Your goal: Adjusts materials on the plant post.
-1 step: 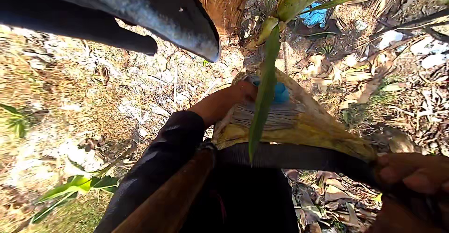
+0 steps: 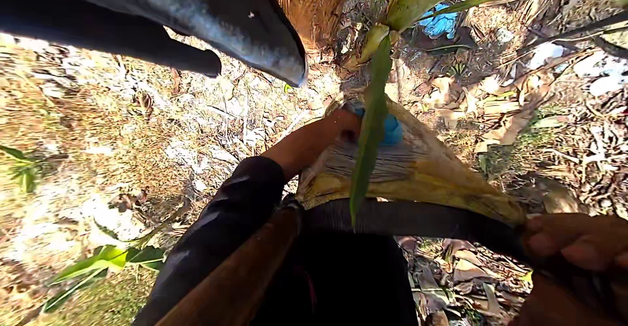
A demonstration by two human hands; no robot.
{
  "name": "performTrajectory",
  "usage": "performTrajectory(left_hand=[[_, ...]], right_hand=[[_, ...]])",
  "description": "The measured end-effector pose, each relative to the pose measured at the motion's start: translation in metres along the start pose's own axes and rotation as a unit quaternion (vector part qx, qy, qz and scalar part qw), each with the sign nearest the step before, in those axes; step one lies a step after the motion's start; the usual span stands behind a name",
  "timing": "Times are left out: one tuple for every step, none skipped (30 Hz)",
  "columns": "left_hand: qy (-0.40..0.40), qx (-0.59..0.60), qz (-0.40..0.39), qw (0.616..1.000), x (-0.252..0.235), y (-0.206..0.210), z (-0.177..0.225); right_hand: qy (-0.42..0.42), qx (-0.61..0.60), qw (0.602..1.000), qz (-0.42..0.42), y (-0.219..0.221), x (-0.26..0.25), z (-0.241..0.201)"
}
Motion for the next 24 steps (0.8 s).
performTrajectory(left_hand=[[-0.005, -0.003, 0.0, 1.0, 0.009, -0.008, 0.012], [0.007, 0.001, 0.009, 1.0, 0.022, -0.012, 0.024], [0.022, 0.002, 0.022, 1.0, 0.033, -0.013, 0.035], [0.038, -0.006, 0.032, 0.999, 0.044, -0.01, 0.044], [0.05, -0.031, 0.028, 0.998, 0.049, -0.004, 0.05], [0.033, -0.082, 0.002, 0.996, 0.047, 0.004, 0.053], [-0.005, -0.122, -0.033, 0.992, 0.042, 0.011, 0.053], [-0.031, -0.153, -0.062, 0.986, 0.038, 0.016, 0.051], [-0.043, -0.17, -0.075, 0.982, 0.034, 0.019, 0.047], [-0.05, -0.177, -0.071, 0.98, 0.029, 0.019, 0.043], [-0.052, -0.181, -0.065, 0.98, 0.027, 0.018, 0.039], [-0.057, -0.194, -0.065, 0.977, 0.022, 0.018, 0.038], [-0.062, -0.205, -0.063, 0.975, 0.017, 0.019, 0.037], [-0.064, -0.217, -0.058, 0.972, 0.011, 0.02, 0.035], [-0.065, -0.227, -0.053, 0.97, 0.006, 0.02, 0.033], [-0.062, -0.232, -0.042, 0.97, 0.003, 0.019, 0.03], [-0.053, -0.235, -0.027, 0.97, 0.0, 0.017, 0.028], [-0.034, -0.242, -0.011, 0.97, -0.003, 0.016, 0.026], [-0.006, -0.245, 0.004, 0.969, -0.005, 0.016, 0.024], [0.026, -0.246, 0.023, 0.969, -0.005, 0.016, 0.022], [0.051, -0.227, 0.042, 0.972, -0.005, 0.016, 0.02], [0.064, -0.184, 0.06, 0.979, -0.001, 0.014, 0.02], [0.064, -0.14, 0.07, 0.985, 0.002, 0.012, 0.022], [0.055, -0.098, 0.072, 0.991, 0.005, 0.009, 0.026]], right_hand=[[0.008, 0.006, 1.0, 0.008, 0.002, -0.001, -0.003], [0.014, 0.008, 1.0, 0.015, 0.004, -0.002, -0.004], [0.017, 0.005, 1.0, 0.018, 0.003, -0.002, -0.004], [0.015, 0.004, 1.0, 0.013, 0.002, -0.002, -0.003], [0.011, 0.001, 1.0, 0.008, 0.001, -0.002, -0.001], [0.006, -0.002, 1.0, 0.005, 0.0, -0.001, 0.0], [0.003, -0.004, 1.0, 0.005, -0.001, -0.001, 0.001], [0.003, -0.003, 1.0, 0.005, -0.002, -0.001, 0.002], [0.008, -0.003, 1.0, 0.008, -0.002, -0.001, 0.003], [0.012, 0.002, 1.0, 0.012, -0.002, -0.002, 0.002], [0.012, 0.007, 1.0, 0.01, -0.001, -0.003, 0.002], [0.009, 0.011, 1.0, 0.008, -0.002, -0.003, 0.001], [0.004, 0.013, 1.0, 0.004, -0.003, -0.003, 0.002], [0.002, 0.013, 1.0, 0.0, -0.004, -0.003, 0.002], [0.004, 0.011, 1.0, 0.003, -0.004, -0.003, 0.003], [0.008, 0.009, 1.0, 0.007, -0.003, -0.003, 0.004], [0.011, 0.006, 1.0, 0.014, -0.002, -0.003, 0.003], [0.013, 0.004, 1.0, 0.02, -0.001, -0.003, 0.003], [0.013, -0.001, 1.0, 0.018, 0.0, -0.003, 0.003], [0.011, -0.002, 1.0, 0.019, 0.0, -0.005, 0.002], [0.013, 0.001, 1.0, 0.023, 0.002, -0.006, 0.0], [0.017, 0.005, 1.0, 0.024, 0.004, -0.007, -0.002], [0.018, 0.009, 1.0, 0.023, 0.005, -0.008, -0.003], [0.02, 0.011, 0.999, 0.024, 0.005, -0.008, -0.004]])
Point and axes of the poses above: each hand's wrist, its own x-axis away from the middle knuckle, its own y-axis out of the palm, z = x × y, the point moved 5 cm from there along -x, towards the middle knuckle, and after that the axes turned 15 degrees about x, right-handed, at the moved point
